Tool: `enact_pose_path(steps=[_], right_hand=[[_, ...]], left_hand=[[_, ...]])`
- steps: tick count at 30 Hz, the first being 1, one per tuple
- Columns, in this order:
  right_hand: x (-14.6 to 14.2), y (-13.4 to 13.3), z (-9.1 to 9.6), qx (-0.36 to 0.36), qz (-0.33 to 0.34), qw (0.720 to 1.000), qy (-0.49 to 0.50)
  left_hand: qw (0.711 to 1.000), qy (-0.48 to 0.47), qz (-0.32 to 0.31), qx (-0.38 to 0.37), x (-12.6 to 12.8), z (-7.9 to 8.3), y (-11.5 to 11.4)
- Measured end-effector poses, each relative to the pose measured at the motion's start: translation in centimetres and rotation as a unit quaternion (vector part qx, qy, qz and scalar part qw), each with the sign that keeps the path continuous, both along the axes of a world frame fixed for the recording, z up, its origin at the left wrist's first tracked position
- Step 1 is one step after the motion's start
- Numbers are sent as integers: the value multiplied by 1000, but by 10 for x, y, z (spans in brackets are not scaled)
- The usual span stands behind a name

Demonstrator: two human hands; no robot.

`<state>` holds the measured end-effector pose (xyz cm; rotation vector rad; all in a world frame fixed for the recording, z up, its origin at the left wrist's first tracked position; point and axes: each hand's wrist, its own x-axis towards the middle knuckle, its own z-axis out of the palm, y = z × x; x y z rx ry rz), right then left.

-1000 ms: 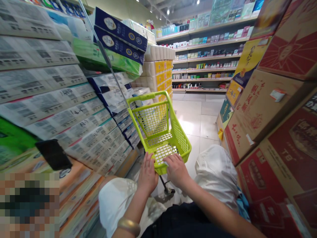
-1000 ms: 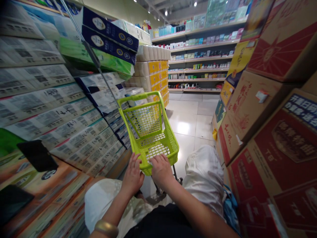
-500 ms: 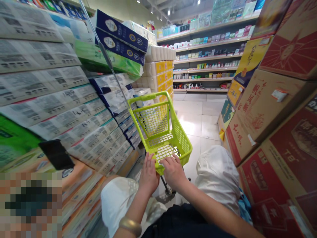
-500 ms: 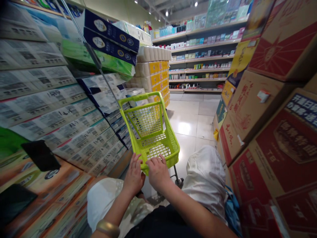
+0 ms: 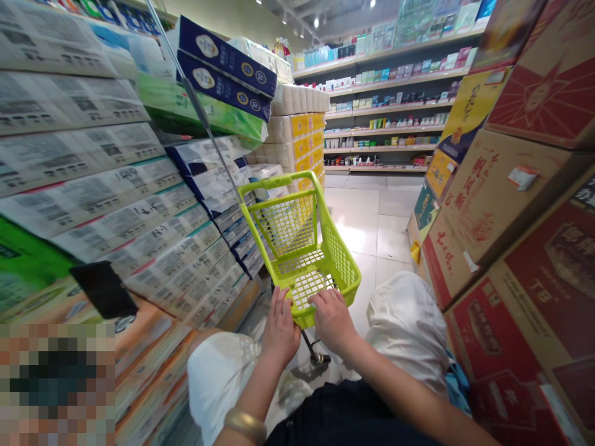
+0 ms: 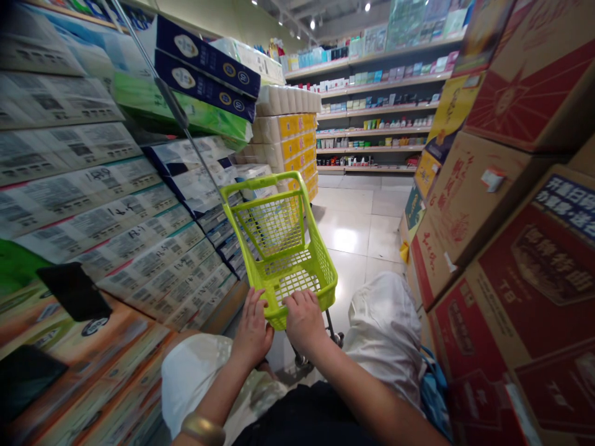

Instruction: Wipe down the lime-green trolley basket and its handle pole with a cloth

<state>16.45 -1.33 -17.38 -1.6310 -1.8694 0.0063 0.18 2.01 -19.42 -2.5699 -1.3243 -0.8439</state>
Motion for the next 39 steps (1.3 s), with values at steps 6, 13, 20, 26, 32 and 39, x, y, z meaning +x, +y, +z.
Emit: enact_pose_path(steps=[6, 13, 20, 26, 32, 39], right_hand=[[13, -1, 2, -8, 6, 1000, 3], [10, -1, 6, 0, 5, 999, -38], [-31, 3, 11, -37, 79, 993, -85], [9, -1, 21, -100, 30, 992, -66], [-8, -1, 25, -124, 15, 990, -68], [-9, -1, 26, -123, 47, 990, -58]], left_hand=[[1000, 12, -5, 8, -4, -1, 1], [1000, 5, 0, -1, 1, -2, -1], [1000, -8, -11, 18, -7, -4, 2], [1000, -1, -7, -9, -2, 1, -4], [1000, -18, 4, -5, 6, -2, -7], [1000, 17, -11, 0, -10, -1, -2]])
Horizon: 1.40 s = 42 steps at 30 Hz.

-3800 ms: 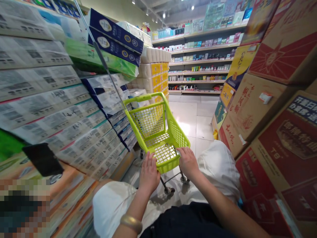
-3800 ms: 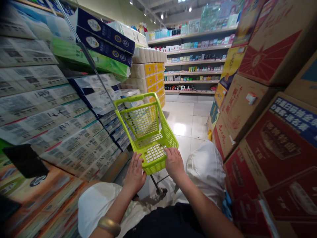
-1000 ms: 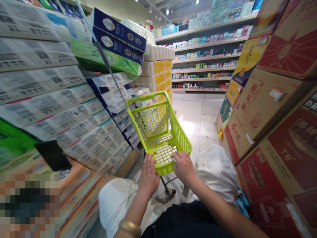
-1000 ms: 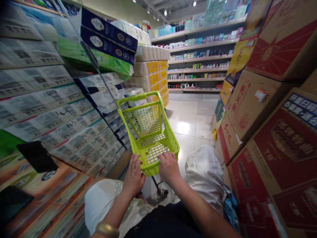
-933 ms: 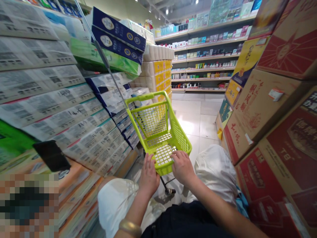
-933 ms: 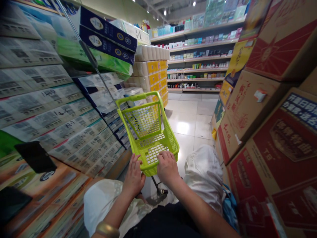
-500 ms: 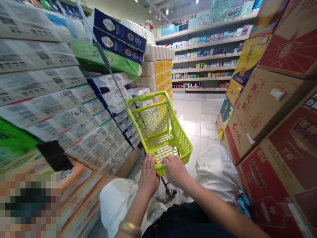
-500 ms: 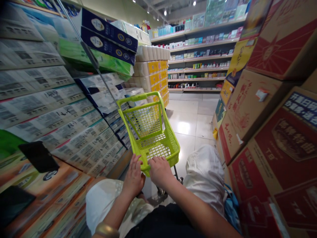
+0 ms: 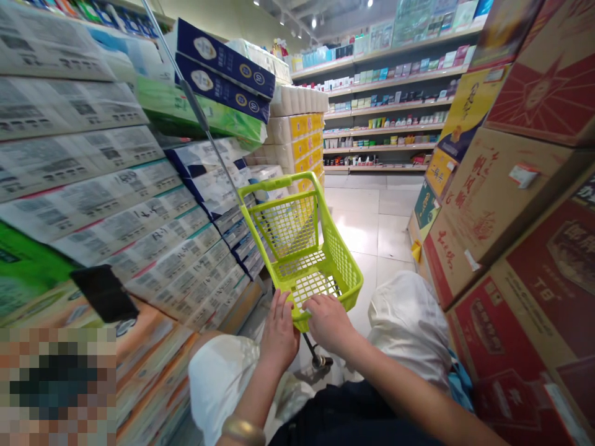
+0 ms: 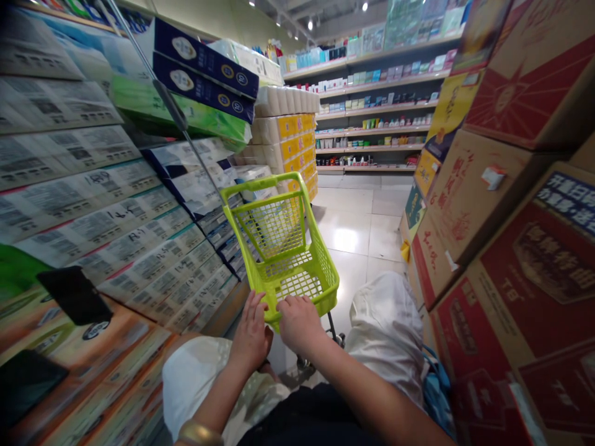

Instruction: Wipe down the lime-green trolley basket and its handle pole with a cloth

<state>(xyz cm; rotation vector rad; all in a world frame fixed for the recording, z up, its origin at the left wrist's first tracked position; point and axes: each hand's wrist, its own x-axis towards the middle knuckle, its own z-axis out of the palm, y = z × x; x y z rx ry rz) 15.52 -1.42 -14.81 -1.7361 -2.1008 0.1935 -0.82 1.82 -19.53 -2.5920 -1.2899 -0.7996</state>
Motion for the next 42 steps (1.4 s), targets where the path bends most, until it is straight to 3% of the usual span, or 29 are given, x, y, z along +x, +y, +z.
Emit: enact_pose_path(steps=[6, 9, 13, 15, 23, 26, 30, 33, 42], right_hand=[[49, 3, 3, -19, -73, 997, 7], [33, 4, 5, -33, -64, 997, -12], [-4, 3, 5, -7, 10, 1000, -23], [-8, 2, 5, -10, 25, 1000, -8], [57, 3, 8, -47, -42, 998, 7], [45, 3, 6, -36, -54, 998, -17], [5, -1, 2, -1, -4, 1000, -29], [-2, -3, 2, 5, 15, 1000, -20], [73, -2, -2, 6, -58, 998, -19]], left_hand=[[1000, -11, 2, -15, 4, 1, -2], [999, -31, 10, -9, 10, -1, -3], [999, -32, 7, 6, 10, -4, -2], [1000, -18, 3, 12, 6, -3, -1], [1000, -19, -1, -12, 5, 2, -4], [999, -35, 3, -11, 11, 0, -5], [999, -35, 9, 0, 12, -1, -4], [1000, -18, 5, 6, 6, 1, -3], [1000, 2, -3, 5, -4, 2, 1]])
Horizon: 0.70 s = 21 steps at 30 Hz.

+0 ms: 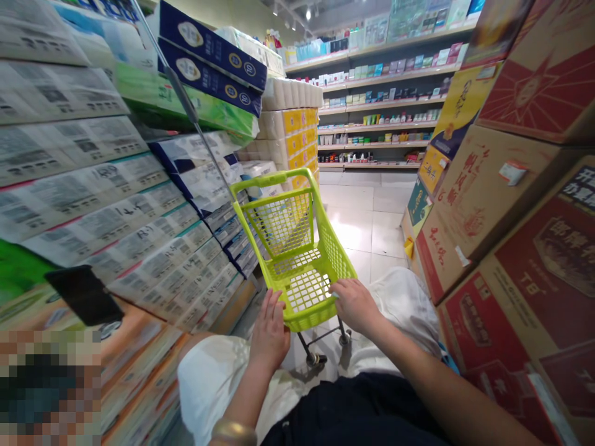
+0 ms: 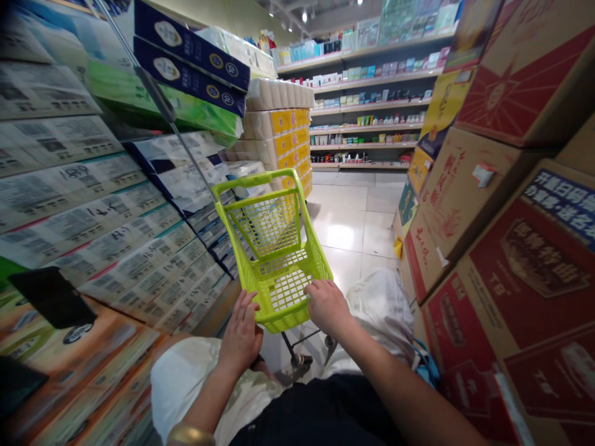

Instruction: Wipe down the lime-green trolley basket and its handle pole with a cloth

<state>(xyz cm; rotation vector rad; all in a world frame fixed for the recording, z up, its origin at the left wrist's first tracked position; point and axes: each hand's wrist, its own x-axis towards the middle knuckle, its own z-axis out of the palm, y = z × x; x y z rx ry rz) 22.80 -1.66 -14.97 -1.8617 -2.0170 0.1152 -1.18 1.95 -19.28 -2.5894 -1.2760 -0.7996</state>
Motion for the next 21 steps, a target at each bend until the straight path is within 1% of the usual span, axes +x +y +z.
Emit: enact_pose_path(steps=[2, 5, 9, 12, 15, 17, 19, 21], right_hand=[[1, -1, -1, 7, -2, 1000, 0], [-6, -4, -4, 15, -2, 1000, 10], [-18, -8, -9, 38, 15, 999, 20], [-27, -11, -15, 71, 36, 997, 25], [-33, -15, -21, 122, 74, 988, 52], [-34, -18, -24, 174, 96, 976, 88], [-33, -22, -27, 228, 99, 960, 128], [-31, -25, -30, 266, 87, 948, 153]], left_hand=[[1000, -2, -2, 2, -1, 0, 1], [1000, -5, -5, 3, -7, 0, 4], [1000, -4, -14, -5, -19, 0, 13], [999, -7, -21, -29, -31, 2, 22], [998, -9, -12, -66, -40, 8, 29], [997, -9, 5, -80, -42, 13, 28], [997, -18, 22, -75, -36, 19, 21], [997, -43, 22, -61, -23, 24, 10]])
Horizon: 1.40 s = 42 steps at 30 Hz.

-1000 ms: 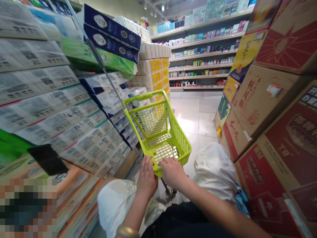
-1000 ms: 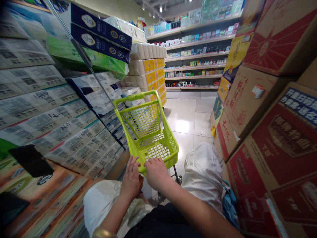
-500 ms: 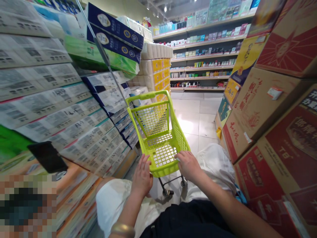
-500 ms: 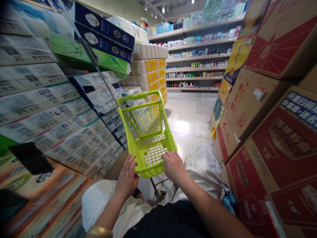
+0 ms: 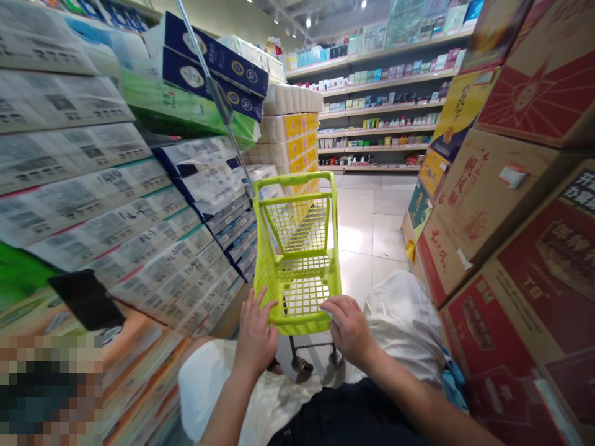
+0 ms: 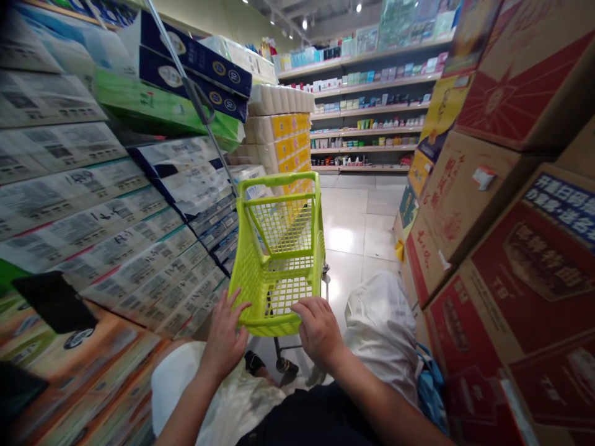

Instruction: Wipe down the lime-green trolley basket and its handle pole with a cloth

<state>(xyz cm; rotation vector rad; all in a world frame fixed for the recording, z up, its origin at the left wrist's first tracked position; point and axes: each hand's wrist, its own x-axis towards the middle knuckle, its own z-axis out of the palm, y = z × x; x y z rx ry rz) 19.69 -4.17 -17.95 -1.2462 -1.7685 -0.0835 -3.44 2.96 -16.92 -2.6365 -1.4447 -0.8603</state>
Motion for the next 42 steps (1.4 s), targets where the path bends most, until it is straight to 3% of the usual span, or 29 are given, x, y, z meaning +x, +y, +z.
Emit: enact_pose_path(steps=[3, 6, 10, 14, 21, 29, 36, 42], right_hand=[[3, -4, -5, 23, -9, 1000, 16], [4, -5, -10, 46, -13, 998, 31], [-1, -6, -17, 39, -41, 997, 50], [-9, 1, -20, -10, -45, 997, 65], [12, 49, -4, -58, -103, 969, 216], [-15, 8, -17, -61, -61, 953, 290], [-1, 38, -3, -83, -84, 960, 255], [-12, 8, -17, -82, -58, 967, 232]], left_hand=[[998, -47, -38, -17, 33, 6, -20], [993, -31, -92, -68, 67, 13, -35], [989, 42, -78, -119, 92, 19, -47], [990, 64, -58, -115, 93, 18, -53], [991, 35, -83, -103, 87, 11, -53], [990, 72, -38, -115, 90, 20, -59], [983, 132, -17, -126, 95, 27, -60], [988, 109, -20, -105, 94, 23, -61]])
